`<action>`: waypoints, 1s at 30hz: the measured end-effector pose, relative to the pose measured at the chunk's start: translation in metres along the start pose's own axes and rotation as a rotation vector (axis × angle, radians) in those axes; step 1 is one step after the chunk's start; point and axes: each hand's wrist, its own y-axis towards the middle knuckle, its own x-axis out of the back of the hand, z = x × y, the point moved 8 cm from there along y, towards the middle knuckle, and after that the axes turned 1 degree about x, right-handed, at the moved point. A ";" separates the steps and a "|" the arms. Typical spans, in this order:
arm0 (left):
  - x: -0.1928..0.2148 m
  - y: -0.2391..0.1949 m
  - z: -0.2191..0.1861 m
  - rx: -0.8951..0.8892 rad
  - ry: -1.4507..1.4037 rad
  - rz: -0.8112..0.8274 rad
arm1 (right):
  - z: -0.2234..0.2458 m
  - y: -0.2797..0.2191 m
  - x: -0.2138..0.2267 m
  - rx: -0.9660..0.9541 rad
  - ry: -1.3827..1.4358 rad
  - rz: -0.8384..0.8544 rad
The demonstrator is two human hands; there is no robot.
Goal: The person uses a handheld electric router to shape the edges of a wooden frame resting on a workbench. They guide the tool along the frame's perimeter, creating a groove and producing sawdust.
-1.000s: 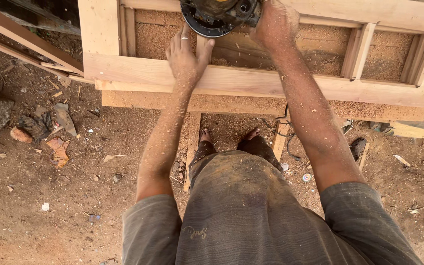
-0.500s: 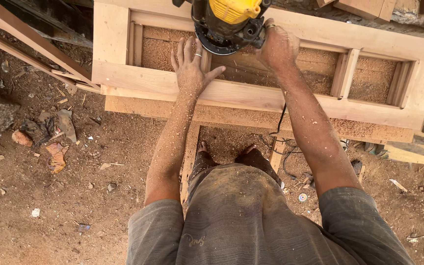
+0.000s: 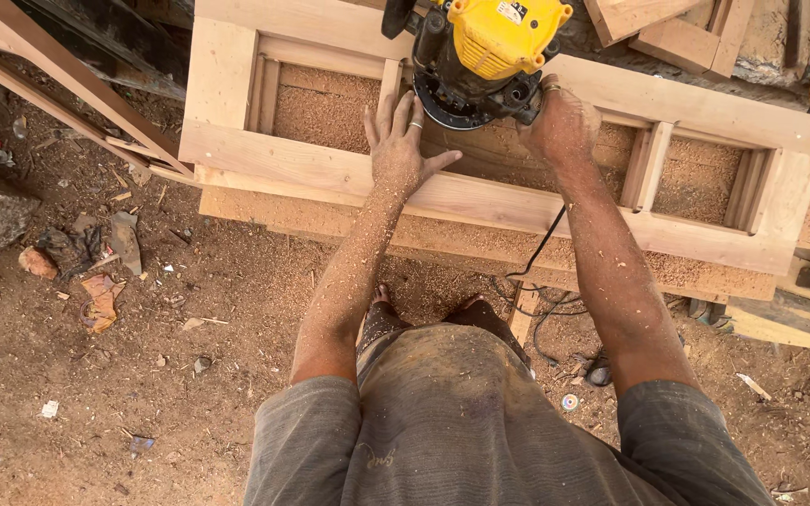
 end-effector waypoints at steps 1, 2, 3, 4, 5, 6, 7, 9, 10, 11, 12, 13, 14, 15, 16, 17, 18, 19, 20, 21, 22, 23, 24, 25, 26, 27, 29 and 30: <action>-0.001 0.000 -0.004 -0.002 0.004 0.002 | -0.004 -0.001 -0.001 -0.006 0.072 0.011; -0.003 0.000 -0.008 -0.005 0.009 0.005 | -0.007 -0.003 -0.001 -0.012 0.145 0.021; -0.004 0.000 -0.011 -0.009 0.014 0.006 | -0.010 -0.003 0.000 -0.018 0.218 0.030; -0.005 0.001 -0.015 -0.013 0.007 -0.001 | -0.012 -0.005 0.003 -0.026 0.147 0.039; -0.006 0.001 -0.018 -0.016 0.000 -0.007 | -0.015 -0.008 0.006 -0.035 0.075 0.049; -0.008 0.002 -0.021 -0.020 -0.008 -0.013 | -0.018 -0.010 0.009 -0.044 0.004 0.058; -0.011 0.002 -0.025 -0.025 -0.003 -0.002 | -0.022 -0.012 0.010 -0.067 0.005 0.084; -0.019 0.002 -0.032 -0.034 0.008 0.021 | -0.033 -0.017 0.010 -0.115 0.009 0.133; -0.021 0.002 -0.036 -0.041 0.007 0.020 | -0.038 -0.019 0.009 -0.120 0.010 0.136; -0.024 0.002 -0.041 -0.049 0.006 0.019 | -0.045 -0.021 0.008 -0.127 0.011 0.139; -0.027 0.002 -0.045 -0.057 0.005 0.019 | -0.053 -0.023 0.005 -0.134 0.011 0.142; -0.030 0.003 -0.050 -0.064 0.002 0.023 | -0.058 -0.024 0.005 -0.116 0.067 0.101; -0.033 0.005 -0.055 -0.072 -0.001 0.027 | -0.064 -0.026 0.005 -0.099 0.123 0.060; -0.035 0.004 -0.060 -0.079 -0.003 0.034 | -0.070 -0.029 0.004 -0.082 0.179 0.020; -0.039 0.004 -0.065 -0.084 -0.007 0.042 | -0.080 -0.030 -0.003 -0.117 0.184 0.057; -0.042 0.005 -0.071 -0.094 -0.013 0.053 | -0.091 -0.034 -0.008 -0.158 0.189 0.093; -0.046 0.007 -0.076 -0.103 -0.019 0.064 | -0.101 -0.037 -0.013 -0.198 0.193 0.128; -0.051 0.008 -0.083 -0.112 -0.015 0.078 | -0.110 -0.042 -0.013 -0.215 0.142 0.133; -0.055 0.009 -0.090 -0.122 -0.011 0.091 | -0.118 -0.047 -0.013 -0.231 0.090 0.139; -0.060 0.010 -0.096 -0.131 -0.007 0.106 | -0.125 -0.052 -0.011 -0.249 0.039 0.147; -0.065 0.011 -0.104 -0.141 -0.018 0.114 | -0.131 -0.057 -0.006 -0.245 0.029 0.119; -0.068 0.012 -0.109 -0.148 -0.026 0.118 | -0.135 -0.059 -0.001 -0.236 0.020 0.090; -0.072 0.013 -0.115 -0.154 -0.034 0.123 | -0.138 -0.062 0.004 -0.228 0.011 0.061; -0.076 0.015 -0.121 -0.163 -0.030 0.137 | -0.144 -0.065 0.007 -0.246 0.006 0.068; -0.080 0.016 -0.127 -0.171 -0.026 0.151 | -0.150 -0.069 0.010 -0.265 0.001 0.074; -0.084 0.016 -0.133 -0.176 -0.023 0.164 | -0.156 -0.073 0.012 -0.281 -0.005 0.082; -0.093 0.018 -0.144 -0.182 -0.031 0.178 | -0.168 -0.080 0.012 -0.297 0.001 0.102; -0.097 0.019 -0.150 -0.184 -0.035 0.185 | -0.175 -0.084 0.011 -0.304 0.005 0.112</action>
